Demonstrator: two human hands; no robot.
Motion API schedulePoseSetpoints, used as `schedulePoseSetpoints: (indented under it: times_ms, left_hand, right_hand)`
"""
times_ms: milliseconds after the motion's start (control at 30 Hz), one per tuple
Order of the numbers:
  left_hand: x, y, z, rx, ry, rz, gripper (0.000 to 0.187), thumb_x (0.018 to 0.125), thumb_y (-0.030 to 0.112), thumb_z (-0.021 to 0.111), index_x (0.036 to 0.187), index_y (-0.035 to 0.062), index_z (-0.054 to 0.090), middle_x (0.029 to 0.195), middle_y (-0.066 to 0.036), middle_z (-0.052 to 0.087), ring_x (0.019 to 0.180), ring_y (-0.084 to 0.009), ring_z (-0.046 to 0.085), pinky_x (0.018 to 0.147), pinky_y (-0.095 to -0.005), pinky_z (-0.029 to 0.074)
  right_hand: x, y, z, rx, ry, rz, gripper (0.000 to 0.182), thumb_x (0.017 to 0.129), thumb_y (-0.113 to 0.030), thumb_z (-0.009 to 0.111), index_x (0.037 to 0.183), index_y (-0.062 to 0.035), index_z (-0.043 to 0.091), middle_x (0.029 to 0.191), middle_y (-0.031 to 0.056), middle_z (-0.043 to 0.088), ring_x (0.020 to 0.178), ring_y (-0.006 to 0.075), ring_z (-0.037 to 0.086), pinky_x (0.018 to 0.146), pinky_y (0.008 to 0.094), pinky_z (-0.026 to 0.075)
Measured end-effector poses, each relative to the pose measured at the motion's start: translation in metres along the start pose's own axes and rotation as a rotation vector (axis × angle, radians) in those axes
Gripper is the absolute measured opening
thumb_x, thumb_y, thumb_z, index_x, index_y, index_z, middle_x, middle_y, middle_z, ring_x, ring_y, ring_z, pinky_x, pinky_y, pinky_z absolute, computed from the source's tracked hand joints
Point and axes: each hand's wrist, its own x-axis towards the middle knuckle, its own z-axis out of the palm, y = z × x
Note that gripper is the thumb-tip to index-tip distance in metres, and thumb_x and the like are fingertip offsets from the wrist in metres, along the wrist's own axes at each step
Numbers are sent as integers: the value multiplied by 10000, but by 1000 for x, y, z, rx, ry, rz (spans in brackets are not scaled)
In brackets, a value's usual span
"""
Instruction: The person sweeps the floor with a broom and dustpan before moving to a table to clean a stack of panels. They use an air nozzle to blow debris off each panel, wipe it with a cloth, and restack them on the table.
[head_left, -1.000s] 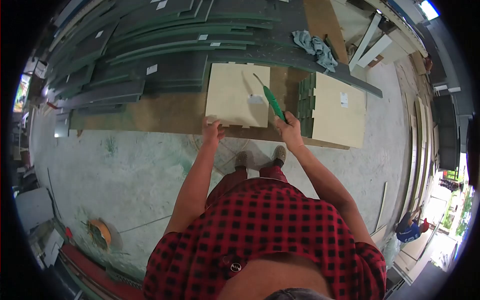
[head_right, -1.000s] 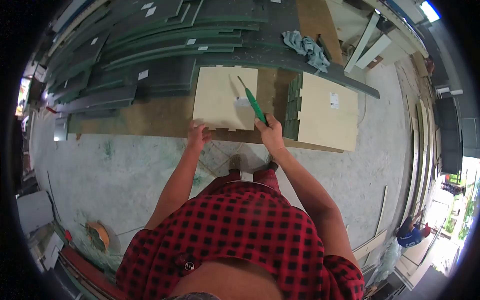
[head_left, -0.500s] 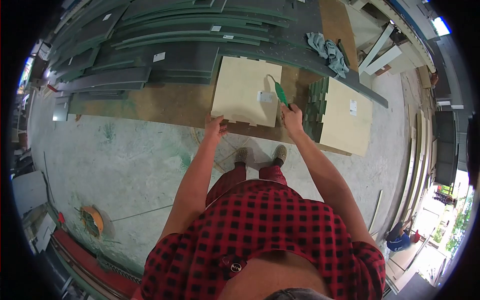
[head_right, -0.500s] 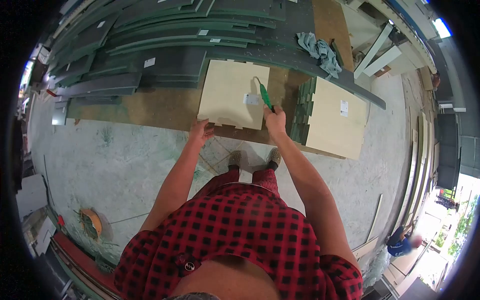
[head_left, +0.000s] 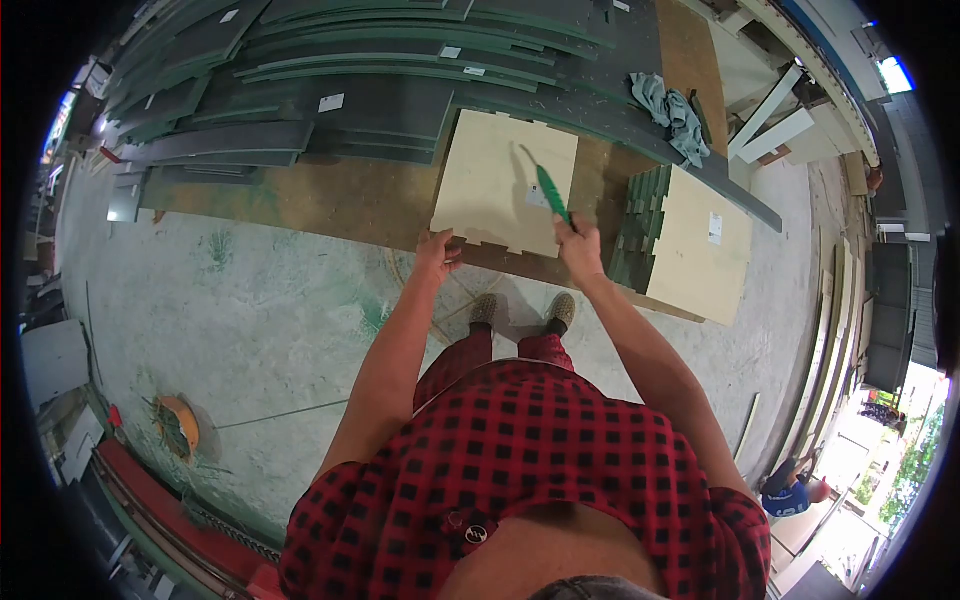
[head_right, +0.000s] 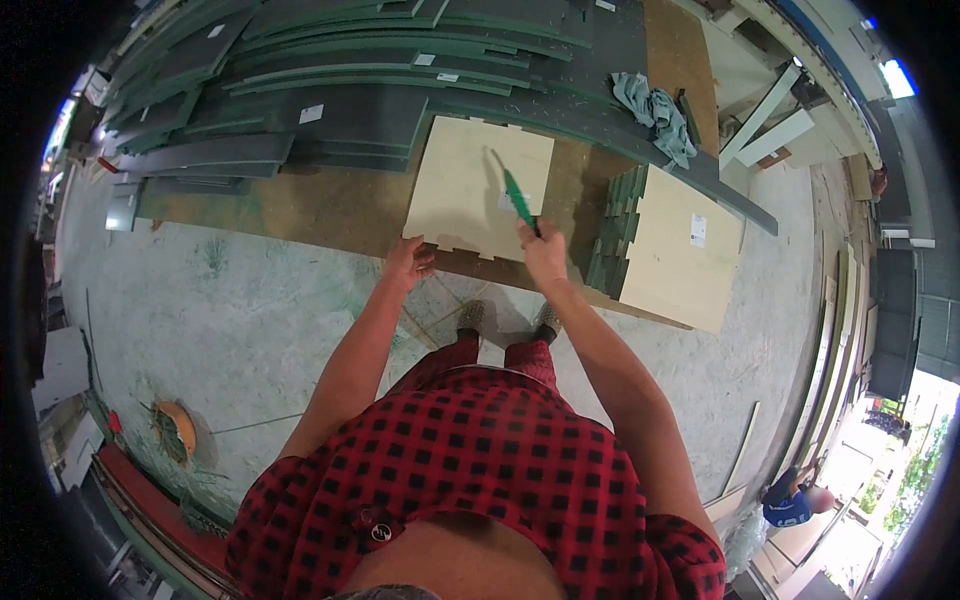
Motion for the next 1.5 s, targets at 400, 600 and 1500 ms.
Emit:
schedulePoseSetpoints:
  times_ms: [400, 600, 1500]
  left_hand:
    - [1, 0, 0, 5, -3, -34, 568, 809, 231, 631, 1277, 181, 314, 1255, -115, 413, 937, -280, 495, 790, -547, 427]
    - [-11, 3, 6, 26, 5, 11, 583, 806, 242, 628, 1287, 194, 303, 1232, -98, 423, 957, -275, 484, 791, -541, 422]
    - [-20, 4, 7, 47, 26, 7, 658, 861, 159, 515, 1417, 260, 178, 1274, -103, 407, 976, -264, 530, 803, -567, 410]
  right_hand:
    - [-9, 5, 44, -115, -172, -87, 272, 871, -275, 595, 774, -27, 540, 593, -9, 461, 515, 71, 412, 469, 253, 342]
    - [8, -11, 55, -106, -135, -11, 321, 852, -291, 602, 810, 21, 545, 625, 105, 498, 602, 191, 456, 588, 343, 393]
    - [-63, 13, 9, -159, -296, -147, 316, 850, -285, 620, 764, 9, 544, 556, 8, 410, 559, 76, 368, 494, 293, 346]
